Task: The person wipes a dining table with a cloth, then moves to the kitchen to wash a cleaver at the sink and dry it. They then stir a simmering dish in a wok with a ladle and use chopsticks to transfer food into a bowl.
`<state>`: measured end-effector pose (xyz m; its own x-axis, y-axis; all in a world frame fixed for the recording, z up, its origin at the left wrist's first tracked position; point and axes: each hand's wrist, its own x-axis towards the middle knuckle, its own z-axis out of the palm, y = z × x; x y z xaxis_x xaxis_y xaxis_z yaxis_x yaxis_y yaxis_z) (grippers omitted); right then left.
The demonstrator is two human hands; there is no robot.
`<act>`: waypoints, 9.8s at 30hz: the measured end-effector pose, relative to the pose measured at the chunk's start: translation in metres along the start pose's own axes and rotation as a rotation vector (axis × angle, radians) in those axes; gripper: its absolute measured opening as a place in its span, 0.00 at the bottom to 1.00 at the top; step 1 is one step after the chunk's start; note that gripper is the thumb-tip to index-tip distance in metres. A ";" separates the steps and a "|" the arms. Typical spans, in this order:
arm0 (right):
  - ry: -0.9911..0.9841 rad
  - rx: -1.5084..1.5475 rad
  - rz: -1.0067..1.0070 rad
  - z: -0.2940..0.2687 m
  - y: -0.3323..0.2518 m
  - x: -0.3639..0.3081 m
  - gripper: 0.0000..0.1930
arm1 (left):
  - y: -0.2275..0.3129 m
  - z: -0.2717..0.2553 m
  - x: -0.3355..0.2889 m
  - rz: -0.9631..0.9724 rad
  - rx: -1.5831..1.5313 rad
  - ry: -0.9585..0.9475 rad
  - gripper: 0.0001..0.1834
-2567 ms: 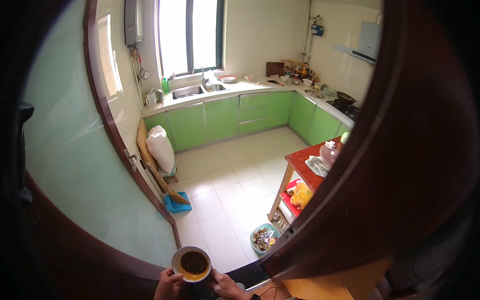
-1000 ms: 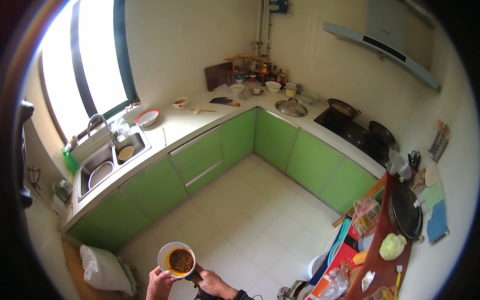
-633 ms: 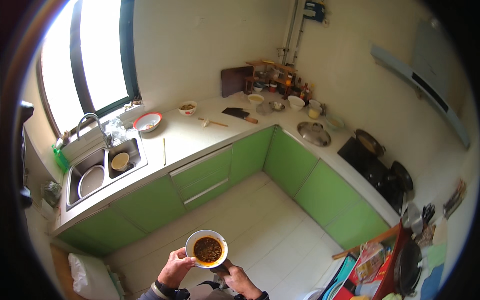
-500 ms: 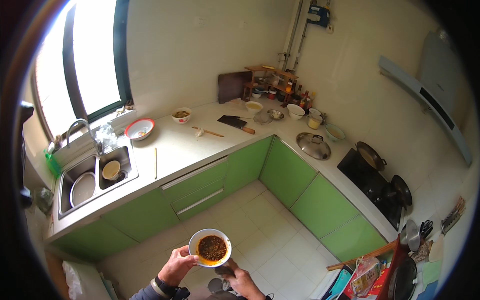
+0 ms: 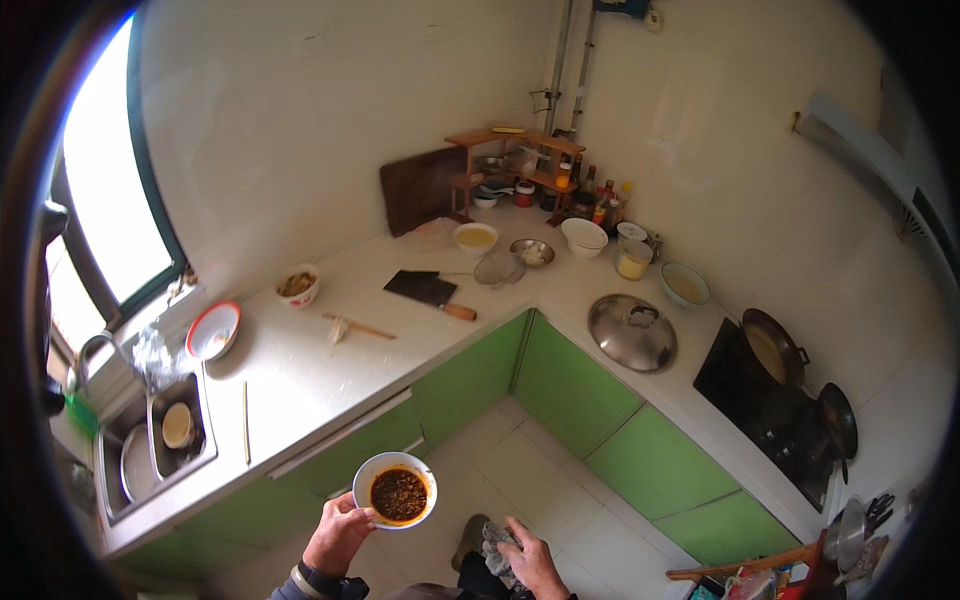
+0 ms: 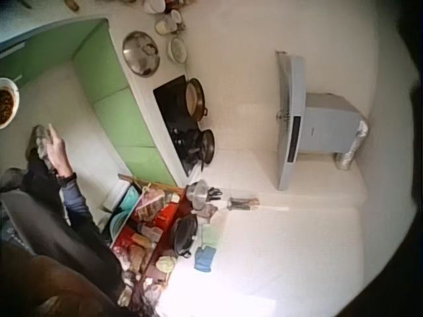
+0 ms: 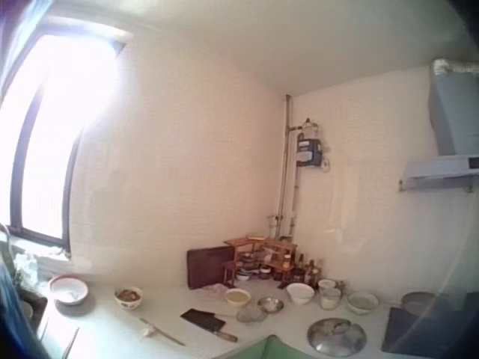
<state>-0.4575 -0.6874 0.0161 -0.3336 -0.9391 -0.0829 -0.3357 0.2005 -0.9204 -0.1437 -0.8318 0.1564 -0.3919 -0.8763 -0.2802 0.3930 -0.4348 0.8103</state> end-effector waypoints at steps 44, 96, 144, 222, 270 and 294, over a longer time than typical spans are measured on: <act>0.009 0.475 0.469 -0.148 -0.031 0.722 0.17 | 0.098 0.247 0.710 0.365 0.101 -0.143 0.13; 0.690 0.544 0.497 -0.290 -0.064 0.498 0.28 | 0.004 0.209 0.982 0.299 0.659 -0.282 0.19; 0.917 0.541 0.535 -0.380 0.141 -0.024 0.26 | -0.152 0.342 0.378 -0.164 -0.067 -0.506 0.34; -0.008 0.129 0.444 -0.330 0.125 0.276 0.23 | 0.004 -0.201 0.410 0.267 1.563 0.784 0.27; -0.268 0.220 0.238 -0.245 0.081 0.406 0.21 | -0.060 0.129 0.630 0.246 1.202 1.202 0.28; 0.108 -0.690 -0.110 -0.203 0.078 0.647 0.35 | 0.058 0.106 0.404 0.362 0.140 0.772 0.20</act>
<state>-0.8783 -1.2222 -0.0312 -0.3397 -0.9381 0.0680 -0.8421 0.2712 -0.4662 -0.3676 -1.1890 0.1448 0.4321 -0.8738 -0.2230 0.2587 -0.1168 0.9589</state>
